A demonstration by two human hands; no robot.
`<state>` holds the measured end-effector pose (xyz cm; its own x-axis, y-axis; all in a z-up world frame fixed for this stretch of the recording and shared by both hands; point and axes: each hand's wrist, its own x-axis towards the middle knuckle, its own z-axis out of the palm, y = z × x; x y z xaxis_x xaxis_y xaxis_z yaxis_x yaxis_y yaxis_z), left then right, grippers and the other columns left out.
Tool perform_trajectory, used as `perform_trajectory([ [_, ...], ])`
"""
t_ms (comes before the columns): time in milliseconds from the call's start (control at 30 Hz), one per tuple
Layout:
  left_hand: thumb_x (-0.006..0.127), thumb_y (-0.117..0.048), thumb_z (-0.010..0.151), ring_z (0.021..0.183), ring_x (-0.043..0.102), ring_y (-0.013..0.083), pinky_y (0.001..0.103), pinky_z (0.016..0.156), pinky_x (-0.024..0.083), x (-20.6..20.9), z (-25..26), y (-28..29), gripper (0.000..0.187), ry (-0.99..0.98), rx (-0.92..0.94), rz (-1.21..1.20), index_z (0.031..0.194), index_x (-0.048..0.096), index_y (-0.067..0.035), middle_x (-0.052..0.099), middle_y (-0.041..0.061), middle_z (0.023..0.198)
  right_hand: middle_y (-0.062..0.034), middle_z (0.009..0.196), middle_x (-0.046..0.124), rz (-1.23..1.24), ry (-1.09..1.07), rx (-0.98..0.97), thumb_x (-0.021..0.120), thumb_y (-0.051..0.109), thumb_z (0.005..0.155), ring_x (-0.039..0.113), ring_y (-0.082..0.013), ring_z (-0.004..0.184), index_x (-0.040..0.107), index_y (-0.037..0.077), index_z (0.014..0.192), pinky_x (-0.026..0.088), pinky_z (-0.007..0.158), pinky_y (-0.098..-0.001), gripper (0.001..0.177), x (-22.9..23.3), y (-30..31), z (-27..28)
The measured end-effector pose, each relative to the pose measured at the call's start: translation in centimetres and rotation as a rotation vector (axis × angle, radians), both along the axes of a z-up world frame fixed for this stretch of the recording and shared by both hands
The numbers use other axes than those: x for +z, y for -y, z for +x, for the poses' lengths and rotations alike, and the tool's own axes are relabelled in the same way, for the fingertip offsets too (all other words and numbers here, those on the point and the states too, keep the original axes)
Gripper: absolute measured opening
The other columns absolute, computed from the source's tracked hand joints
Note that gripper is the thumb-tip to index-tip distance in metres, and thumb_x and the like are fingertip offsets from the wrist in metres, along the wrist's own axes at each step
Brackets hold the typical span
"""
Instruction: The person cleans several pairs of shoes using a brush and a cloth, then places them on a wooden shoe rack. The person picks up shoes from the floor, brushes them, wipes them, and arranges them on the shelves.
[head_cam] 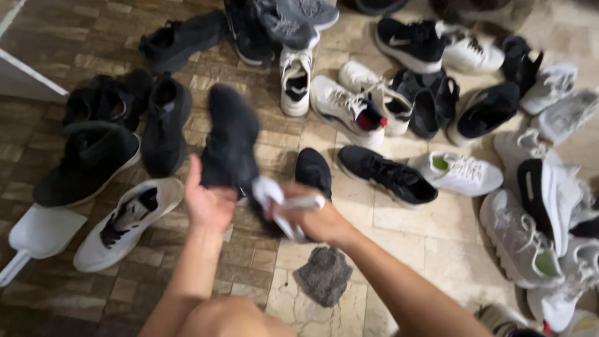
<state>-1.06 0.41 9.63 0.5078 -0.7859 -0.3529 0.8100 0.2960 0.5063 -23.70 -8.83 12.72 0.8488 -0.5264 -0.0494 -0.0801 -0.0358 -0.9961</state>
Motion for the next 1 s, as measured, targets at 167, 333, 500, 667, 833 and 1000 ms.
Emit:
perform_trajectory([
  [167,0.067,-0.043,0.105,0.12,0.067,0.0285,0.046,0.103,0.049,-1.2,0.7,-0.4,0.048,0.529,0.09,0.35,0.124,0.07,0.002,0.072,0.011,0.126,-0.0138,0.124,0.075,-0.471,-0.032,-0.125,0.068,0.008,0.085,0.075,-0.0268,0.103,0.077,0.008,0.108,0.059,0.086,-0.0376,0.024,-3.8,1.7,-2.8],
  [333,0.074,-0.03,0.098,0.116,0.06,0.0418,0.053,0.101,0.046,-2.5,-1.6,-0.1,0.036,1.984,0.043,0.62,0.124,0.072,-0.004,0.068,0.022,0.123,-0.0156,0.102,0.076,-0.636,-0.218,-0.572,0.06,0.003,0.094,0.072,-0.035,0.093,0.073,0.007,0.124,0.056,0.081,-0.0424,0.033,3.1,2.2,-3.4],
  [500,0.069,-0.018,0.09,0.117,0.054,0.0489,0.057,0.101,0.043,-2.7,-4.7,0.2,0.036,2.115,-0.199,0.676,0.125,0.072,-0.006,0.06,0.028,0.126,-0.0182,0.116,0.071,-0.684,0.486,0.044,0.071,0.008,0.085,0.065,-0.0418,0.117,0.064,0.006,0.118,0.047,0.104,-0.0503,0.034,8.2,-1.3,0.0],
  [667,0.063,-0.013,0.087,0.122,0.048,0.055,0.056,0.101,0.044,-2.5,-4.2,0.2,0.037,2.205,-0.115,0.561,0.123,0.072,-0.006,0.053,0.032,0.133,-0.0169,0.119,0.074,-0.627,-0.315,-0.41,0.069,0.012,0.089,0.072,-0.036,0.112,0.072,0.013,0.121,0.057,0.092,-0.0391,0.032,5.3,3.3,-1.2],
  [833,0.055,-0.016,0.098,0.126,0.051,0.045,0.055,0.112,0.041,-5.1,-6.4,-0.3,0.028,2.338,-0.417,0.85,0.116,0.074,-0.005,0.058,0.022,0.135,-0.0187,0.126,0.07,-0.899,0.129,-0.252,0.065,0.012,0.096,0.069,-0.0364,0.118,0.067,0.007,0.121,0.055,0.101,-0.0415,0.026,2.5,1.7,-0.8],
  [1000,0.059,-0.016,0.087,0.13,0.048,0.0429,0.057,0.112,0.036,-5.8,-6.3,-0.1,0.027,2.654,-0.426,0.821,0.1,0.076,0.0,0.058,0.019,0.134,-0.0191,0.101,0.073,-0.704,-0.727,-0.303,0.071,0.023,0.088,0.07,-0.0381,0.09,0.07,0.023,0.134,0.055,0.08,-0.0461,0.047,7.9,4.2,1.6],
])
